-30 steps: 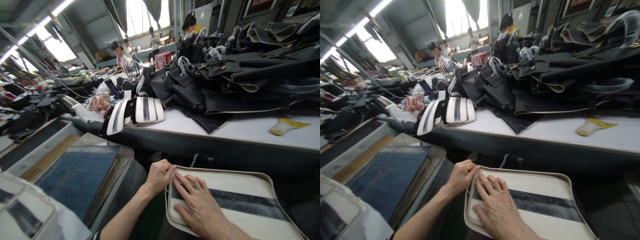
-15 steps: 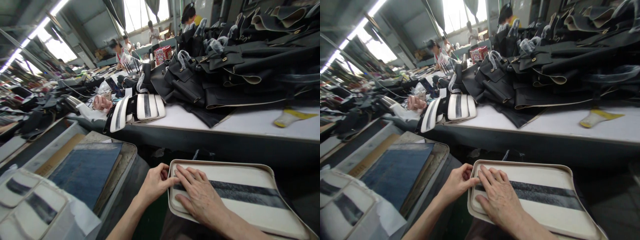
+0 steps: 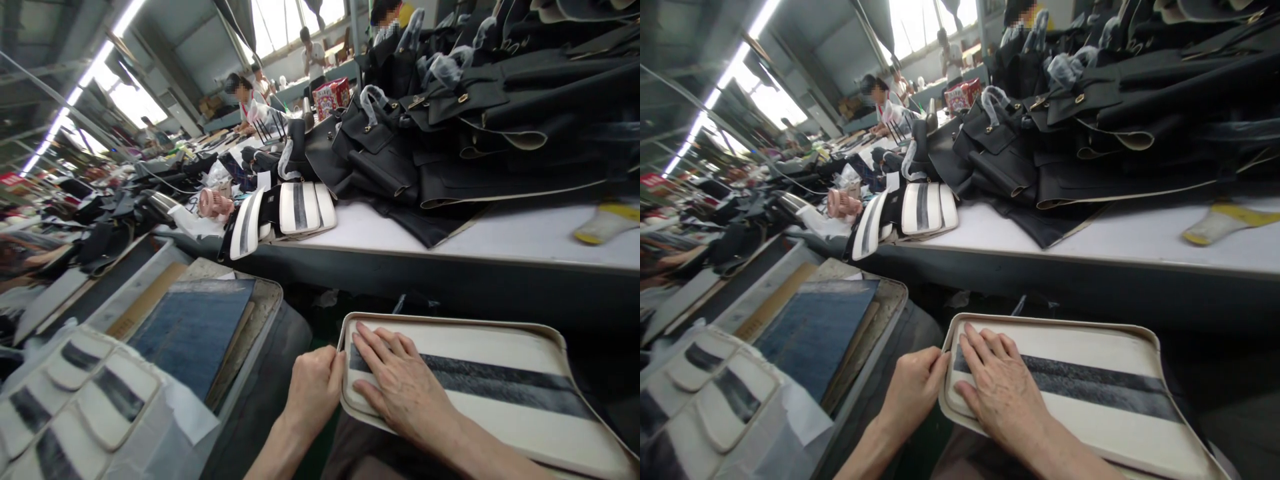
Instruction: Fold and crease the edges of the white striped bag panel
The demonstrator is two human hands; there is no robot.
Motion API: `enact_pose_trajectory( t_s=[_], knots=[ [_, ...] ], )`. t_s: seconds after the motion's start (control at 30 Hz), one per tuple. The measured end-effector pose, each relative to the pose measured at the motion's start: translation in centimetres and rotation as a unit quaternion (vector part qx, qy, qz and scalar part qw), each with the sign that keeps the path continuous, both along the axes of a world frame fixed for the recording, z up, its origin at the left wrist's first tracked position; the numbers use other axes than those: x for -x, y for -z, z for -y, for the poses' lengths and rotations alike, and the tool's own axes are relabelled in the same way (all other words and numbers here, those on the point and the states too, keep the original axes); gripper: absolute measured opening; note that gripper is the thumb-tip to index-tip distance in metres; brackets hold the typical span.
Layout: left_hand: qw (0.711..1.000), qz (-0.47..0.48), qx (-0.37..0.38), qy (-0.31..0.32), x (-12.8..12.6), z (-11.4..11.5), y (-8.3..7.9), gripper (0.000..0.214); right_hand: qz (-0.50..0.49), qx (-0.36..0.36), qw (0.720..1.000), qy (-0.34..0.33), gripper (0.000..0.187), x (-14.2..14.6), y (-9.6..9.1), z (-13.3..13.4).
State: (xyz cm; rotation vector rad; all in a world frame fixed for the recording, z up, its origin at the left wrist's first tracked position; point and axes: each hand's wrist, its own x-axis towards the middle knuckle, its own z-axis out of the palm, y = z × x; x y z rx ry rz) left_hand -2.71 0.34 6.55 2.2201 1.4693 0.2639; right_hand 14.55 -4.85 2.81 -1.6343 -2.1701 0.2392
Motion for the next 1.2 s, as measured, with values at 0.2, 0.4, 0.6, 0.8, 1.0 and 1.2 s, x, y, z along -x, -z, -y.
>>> enact_pose_trajectory(
  t_s=[0.2,0.4,0.6,0.8,1.0,1.2],
  knots=[
    [0.999,-0.023,-0.026,-0.001,-0.7,0.1,0.4,0.035,-0.003,-0.016,1.0,-0.004,0.059,0.0,0.2,-0.1],
    [1.0,0.005,-0.023,-0.021,-0.4,0.4,0.3,0.034,-0.084,0.005,0.996,0.017,0.07,-0.7,-0.6,-0.1],
    [0.999,0.02,-0.03,-0.029,-0.5,0.6,0.2,0.033,-0.025,0.002,1.0,-0.013,0.058,-0.4,-0.1,0.2],
    [0.999,0.01,-0.041,-0.013,-0.7,1.0,0.5,0.028,-0.002,0.005,1.0,-0.014,0.062,0.0,0.1,0.2],
    [0.997,0.065,0.003,-0.051,-0.2,1.5,0.1,0.024,-0.004,-0.011,1.0,-0.01,0.06,-0.1,0.1,0.5],
    [0.996,0.065,-0.001,-0.058,-0.6,1.0,-0.1,0.026,-0.008,-0.015,1.0,-0.006,0.06,0.0,0.2,0.5]
  ],
)
